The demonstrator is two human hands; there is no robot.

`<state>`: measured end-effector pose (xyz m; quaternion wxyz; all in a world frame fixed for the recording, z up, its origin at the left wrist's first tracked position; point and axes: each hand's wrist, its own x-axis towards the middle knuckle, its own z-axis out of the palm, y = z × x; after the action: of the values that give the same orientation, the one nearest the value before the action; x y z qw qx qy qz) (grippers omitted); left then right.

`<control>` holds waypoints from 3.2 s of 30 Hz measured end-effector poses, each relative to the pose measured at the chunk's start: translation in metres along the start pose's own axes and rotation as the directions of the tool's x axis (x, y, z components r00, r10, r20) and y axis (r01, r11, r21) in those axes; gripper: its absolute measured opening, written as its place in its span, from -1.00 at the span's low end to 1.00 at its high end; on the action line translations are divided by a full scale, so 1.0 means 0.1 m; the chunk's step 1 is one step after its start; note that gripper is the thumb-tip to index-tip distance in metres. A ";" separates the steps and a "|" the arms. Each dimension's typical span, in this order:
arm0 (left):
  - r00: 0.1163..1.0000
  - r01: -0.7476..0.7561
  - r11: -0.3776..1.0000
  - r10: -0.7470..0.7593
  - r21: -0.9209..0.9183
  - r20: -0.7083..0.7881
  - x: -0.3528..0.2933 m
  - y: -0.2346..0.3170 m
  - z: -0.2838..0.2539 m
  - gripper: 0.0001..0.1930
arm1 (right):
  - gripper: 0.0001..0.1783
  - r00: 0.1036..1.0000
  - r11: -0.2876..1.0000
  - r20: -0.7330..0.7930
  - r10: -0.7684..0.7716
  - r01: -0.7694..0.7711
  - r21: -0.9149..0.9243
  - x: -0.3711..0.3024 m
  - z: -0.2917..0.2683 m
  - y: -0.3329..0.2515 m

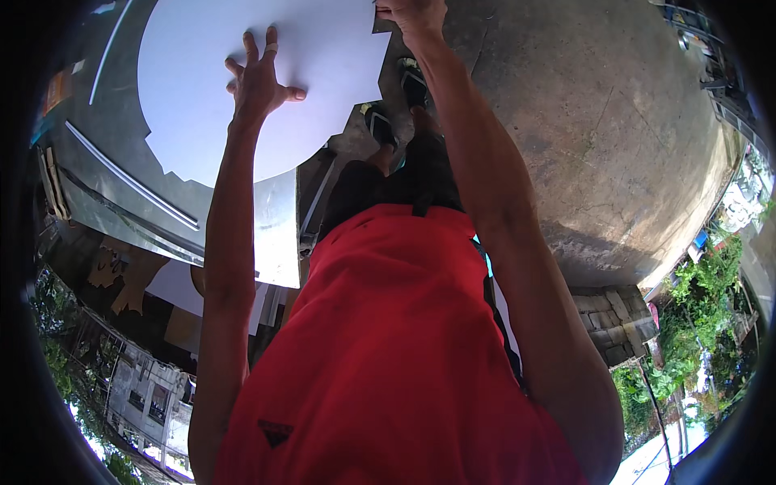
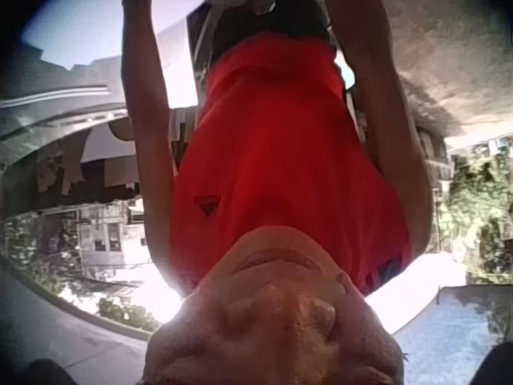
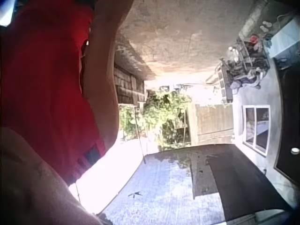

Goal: The person traces the outline of a large white circular template onto a metal sheet using a pencil. They then pick up a long white plastic strip, measure it against the template, and cut it to size using a utility knife.

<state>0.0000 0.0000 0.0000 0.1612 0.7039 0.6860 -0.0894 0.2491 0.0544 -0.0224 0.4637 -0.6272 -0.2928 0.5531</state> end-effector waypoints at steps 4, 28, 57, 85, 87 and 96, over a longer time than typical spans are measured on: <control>0.999 -0.010 1.000 0.010 0.003 -0.031 0.01 0.00 0.03 0.29 | -0.60 0.997 0.996 -0.019 -0.070 0.071 0.056 -0.02 -0.01 0.10; 1.000 0.001 1.000 -0.001 -0.016 -0.010 -0.01 0.00 0.02 0.29 | -0.71 0.995 0.994 -0.029 -0.099 0.100 0.037 -0.20 -0.04 0.37; 0.999 -0.026 1.000 0.026 -0.014 -0.027 -0.01 0.00 0.03 0.27 | -0.77 0.989 0.980 -0.078 -0.129 0.114 -0.165 -0.31 -0.12 0.47; 0.783 0.345 -0.573 -0.261 -0.744 0.564 -2.16 -0.11 0.58 -0.45 | -0.70 0.849 0.975 0.491 0.192 -0.108 -0.195 -0.09 -0.47 0.00; 0.781 0.286 -0.640 -0.276 -0.713 0.560 -2.17 -0.07 0.54 -0.45 | -0.71 0.837 0.978 0.516 0.183 -0.105 -0.178 -0.15 -0.45 0.06; 0.639 0.105 -0.418 -0.667 -0.902 0.383 -2.34 -0.25 0.71 -0.53 | -0.78 0.800 0.962 0.571 0.185 -0.028 -0.272 -0.82 -0.21 0.21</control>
<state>-0.0283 -0.2435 0.0123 0.4473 -0.0097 0.7129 0.5400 0.2486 -0.0314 -0.0075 0.2343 -0.4924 -0.4537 0.7049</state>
